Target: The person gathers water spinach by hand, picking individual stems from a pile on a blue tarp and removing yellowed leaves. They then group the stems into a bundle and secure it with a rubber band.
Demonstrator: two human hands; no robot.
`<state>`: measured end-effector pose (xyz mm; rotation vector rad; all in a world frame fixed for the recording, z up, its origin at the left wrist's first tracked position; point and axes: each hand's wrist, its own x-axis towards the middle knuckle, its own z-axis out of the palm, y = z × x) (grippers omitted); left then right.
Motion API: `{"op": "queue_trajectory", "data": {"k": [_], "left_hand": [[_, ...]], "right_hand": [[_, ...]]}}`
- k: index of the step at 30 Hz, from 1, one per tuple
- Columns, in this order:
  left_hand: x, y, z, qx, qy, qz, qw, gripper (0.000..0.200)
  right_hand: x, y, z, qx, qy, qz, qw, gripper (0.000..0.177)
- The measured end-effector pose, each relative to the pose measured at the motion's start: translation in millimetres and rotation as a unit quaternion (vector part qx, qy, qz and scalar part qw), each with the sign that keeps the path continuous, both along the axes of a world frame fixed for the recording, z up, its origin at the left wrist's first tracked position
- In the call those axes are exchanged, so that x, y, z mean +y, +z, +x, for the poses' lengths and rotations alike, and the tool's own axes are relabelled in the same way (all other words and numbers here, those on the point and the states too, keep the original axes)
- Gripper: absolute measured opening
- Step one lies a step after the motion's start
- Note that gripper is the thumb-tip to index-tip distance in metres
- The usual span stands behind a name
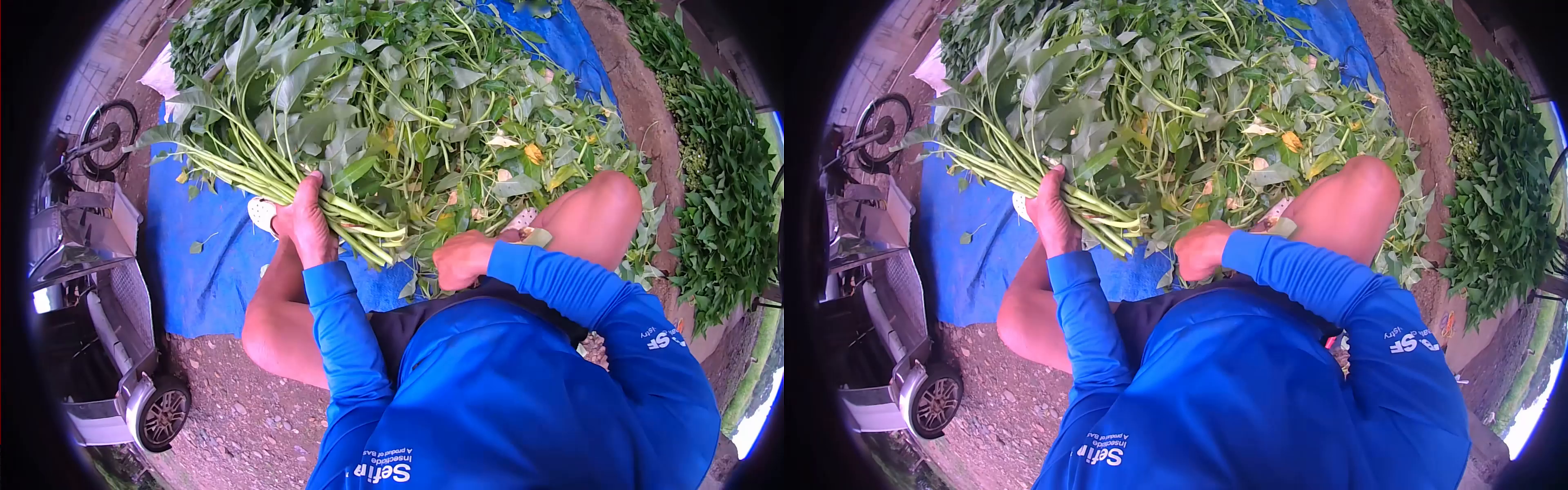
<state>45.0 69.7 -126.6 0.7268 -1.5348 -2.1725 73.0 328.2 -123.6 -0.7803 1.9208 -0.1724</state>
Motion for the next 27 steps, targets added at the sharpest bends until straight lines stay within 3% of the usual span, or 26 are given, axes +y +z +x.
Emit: {"op": "queue_trajectory", "data": {"k": [1, 4, 6, 7, 10, 11, 13, 16, 19, 20, 23, 24, 27], "left_hand": [[-4, 19, -4, 0.025, 0.003, -0.01, 1.0, 0.023], [-36, 40, -7, -0.023, 0.004, 0.03, 0.999, 0.023], [-34, 52, -2, -0.004, 0.007, 0.038, 0.999, 0.025], [-34, 50, -3, -0.005, 0.009, 0.036, 0.999, 0.025], [-19, 35, -3, -0.001, -0.004, 0.024, 1.0, 0.03], [-12, 32, -2, -0.001, -0.002, 0.024, 1.0, 0.033], [-7, 18, 6, -0.009, -0.024, 0.026, 0.999, 0.042], [4, 27, 14, -0.031, -0.036, 0.047, 0.998, 0.052], [5, 22, 9, -0.038, -0.031, 0.068, 0.996, 0.047], [1, 15, 8, -0.037, -0.036, 0.076, 0.996, 0.046], [-1, 9, 3, -0.024, -0.036, 0.084, 0.995, 0.041], [0, 10, 2, -0.022, -0.034, 0.089, 0.995, 0.039], [4, 5, -3, -0.011, -0.025, 0.105, 0.994, 0.036]], "right_hand": [[18, -35, 7, 0.018, 0.022, 0.018, 0.999, 0.027], [40, -37, -11, 0.229, 0.061, 0.039, 0.971, 0.04], [27, -29, -54, 0.134, -0.207, -0.146, 0.958, 0.038], [18, -34, -81, 0.118, -0.312, -0.257, 0.907, 0.033], [-16, -73, -167, 0.334, -0.405, -0.382, 0.76, 0.022], [-25, -83, -189, 0.328, -0.433, -0.331, 0.771, 0.021], [-37, -116, -217, 0.445, -0.414, -0.241, 0.757, 0.025], [-47, -125, -232, 0.474, -0.378, -0.122, 0.786, 0.028], [-33, -120, -254, 0.319, -0.39, -0.134, 0.854, 0.029], [-25, -118, -262, 0.266, -0.407, -0.181, 0.855, 0.03], [1, -85, -268, 0.08, -0.54, -0.279, 0.79, 0.029], [8, -64, -267, 0.065, -0.567, -0.277, 0.773, 0.032], [25, -17, -261, 0.169, -0.576, -0.311, 0.737, 0.037]]}}
